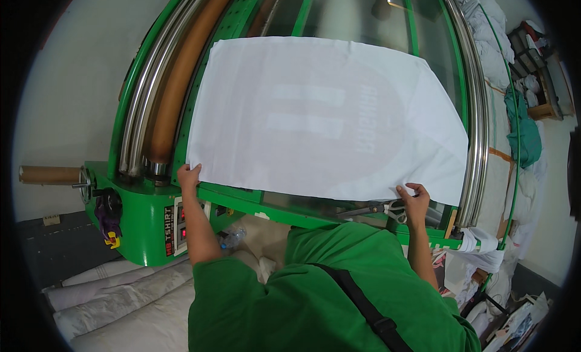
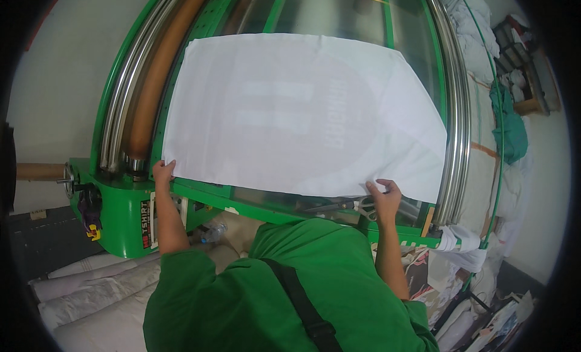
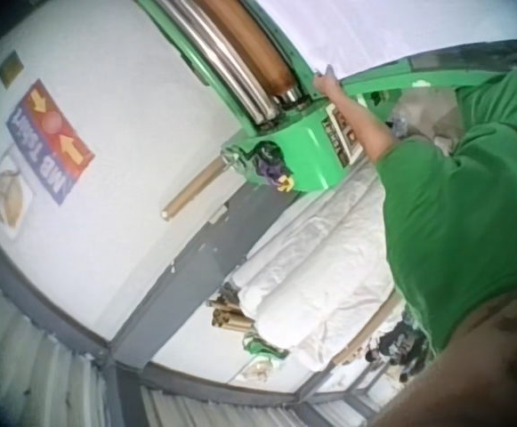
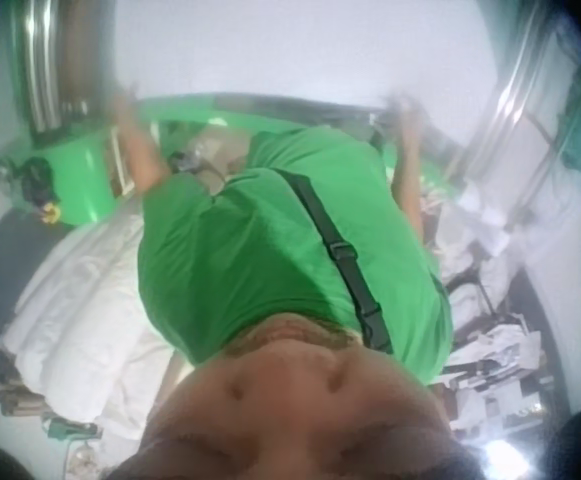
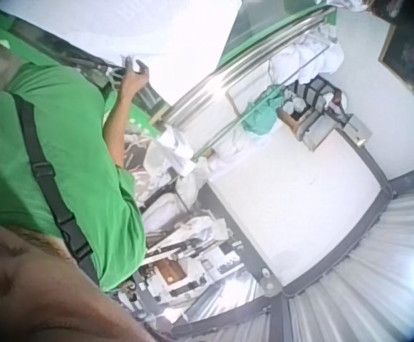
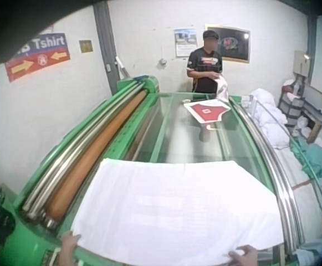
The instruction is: The person aligns a white t-shirt on a heat press machine, then uses scissors to cut the fabric into two pieces. The person handles the cut pieces and places them on the machine.
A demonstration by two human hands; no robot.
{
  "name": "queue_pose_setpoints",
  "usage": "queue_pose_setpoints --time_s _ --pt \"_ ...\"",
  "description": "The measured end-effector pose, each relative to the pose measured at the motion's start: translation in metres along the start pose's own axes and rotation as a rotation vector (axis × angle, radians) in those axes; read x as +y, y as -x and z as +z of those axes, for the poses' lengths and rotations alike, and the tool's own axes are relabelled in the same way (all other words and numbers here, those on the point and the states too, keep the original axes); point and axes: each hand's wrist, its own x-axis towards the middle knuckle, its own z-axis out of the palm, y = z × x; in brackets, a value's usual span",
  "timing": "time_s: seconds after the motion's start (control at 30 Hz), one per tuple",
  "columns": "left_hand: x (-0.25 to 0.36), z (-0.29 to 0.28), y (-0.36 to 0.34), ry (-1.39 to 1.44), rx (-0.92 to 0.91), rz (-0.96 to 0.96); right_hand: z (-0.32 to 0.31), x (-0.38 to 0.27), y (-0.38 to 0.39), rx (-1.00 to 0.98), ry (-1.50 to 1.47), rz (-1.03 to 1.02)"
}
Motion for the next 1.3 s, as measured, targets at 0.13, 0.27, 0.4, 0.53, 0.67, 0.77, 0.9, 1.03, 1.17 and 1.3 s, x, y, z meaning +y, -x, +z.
queue_pose_setpoints --time_s 0.13,0.27,0.4,0.53,0.67,0.77,0.9,1.03,1.17,1.3 --pt "-0.018 -0.003 -0.011 0.042 -0.016 -0.02 -0.012 -0.016 0.008 0.115 0.341 -0.164" --pt "-0.015 -0.006 -0.005 0.026 -0.03 -0.047 -0.023 -0.024 0.005 0.042 0.363 -0.147" --pt "-0.01 -0.006 -0.002 0.014 -0.047 -0.077 -0.015 -0.033 0.008 0.037 0.269 -0.15" --pt "-0.01 -0.013 -0.003 0.064 -0.043 -0.052 -0.003 -0.027 0.007 -0.012 0.081 -0.083" --pt "0.011 -0.016 0.011 0.094 -0.059 -0.101 -0.002 0.003 0.0 -0.051 -0.32 0.129" --pt "0.021 -0.022 0.018 0.158 -0.071 -0.174 -0.007 0.003 0.004 -0.046 -0.432 0.169" --pt "0.004 -0.029 0.006 0.257 -0.139 -0.257 -0.017 0.021 -0.003 -0.085 -0.511 0.164" --pt "-0.007 -0.036 -0.002 0.341 -0.21 -0.29 -0.017 0.038 -0.01 -0.071 -0.715 0.139" --pt "-0.001 -0.033 0.008 0.311 -0.199 -0.279 -0.021 0.032 -0.003 -0.108 -0.53 0.138" --pt "-0.009 -0.031 0.008 0.347 -0.14 -0.219 -0.021 0.034 0.001 -0.119 -0.452 0.127"
